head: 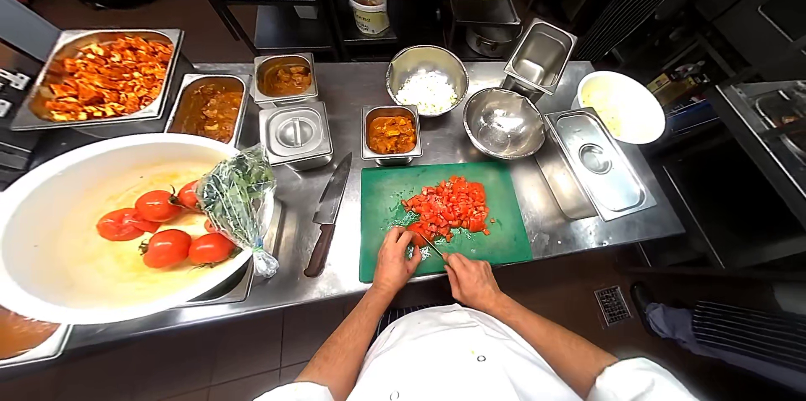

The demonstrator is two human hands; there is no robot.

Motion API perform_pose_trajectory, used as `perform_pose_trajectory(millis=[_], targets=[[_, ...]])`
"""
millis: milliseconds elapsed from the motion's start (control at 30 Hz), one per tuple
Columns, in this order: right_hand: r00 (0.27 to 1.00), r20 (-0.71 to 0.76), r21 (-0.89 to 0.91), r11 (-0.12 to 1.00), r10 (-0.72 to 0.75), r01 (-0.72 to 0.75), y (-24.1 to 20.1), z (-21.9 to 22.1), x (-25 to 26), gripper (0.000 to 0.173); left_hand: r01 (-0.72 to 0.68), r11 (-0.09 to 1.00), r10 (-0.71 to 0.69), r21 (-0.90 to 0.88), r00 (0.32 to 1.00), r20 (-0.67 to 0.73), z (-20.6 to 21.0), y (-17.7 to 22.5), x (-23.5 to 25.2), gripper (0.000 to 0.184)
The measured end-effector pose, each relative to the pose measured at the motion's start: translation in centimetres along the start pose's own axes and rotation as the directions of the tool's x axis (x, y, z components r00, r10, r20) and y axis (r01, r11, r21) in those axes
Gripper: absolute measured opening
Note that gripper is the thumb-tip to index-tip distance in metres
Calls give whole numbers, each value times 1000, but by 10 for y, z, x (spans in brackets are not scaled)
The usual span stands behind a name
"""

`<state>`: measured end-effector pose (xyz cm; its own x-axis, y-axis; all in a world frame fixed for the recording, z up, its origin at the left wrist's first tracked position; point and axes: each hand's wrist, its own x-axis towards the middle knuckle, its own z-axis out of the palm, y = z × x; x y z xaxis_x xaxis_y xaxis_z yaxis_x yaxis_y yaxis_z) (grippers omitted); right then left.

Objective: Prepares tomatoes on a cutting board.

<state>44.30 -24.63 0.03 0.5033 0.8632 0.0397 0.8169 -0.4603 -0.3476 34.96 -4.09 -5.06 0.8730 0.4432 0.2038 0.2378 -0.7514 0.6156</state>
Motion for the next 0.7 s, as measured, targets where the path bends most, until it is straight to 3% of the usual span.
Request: perform_pose_trajectory(millis=[167,333,500,700], targets=[[985,174,69,997,16,-28,-17,15,65,20,-16,1000,15,-16,997,-73,8,0,-3,17],[969,247,101,995,-20,-5,1,15,20,29,20,1000,-22,-20,995,-94,12,0,-2,16],[984,178,43,999,-13,5,14,10,3,31,201,978,-204,46,976,76,-5,16,18,44],[995,-42,-57,995,85,-87,35,-4,13,28,370,927,-370,58,882,294,-7,47,72,35]])
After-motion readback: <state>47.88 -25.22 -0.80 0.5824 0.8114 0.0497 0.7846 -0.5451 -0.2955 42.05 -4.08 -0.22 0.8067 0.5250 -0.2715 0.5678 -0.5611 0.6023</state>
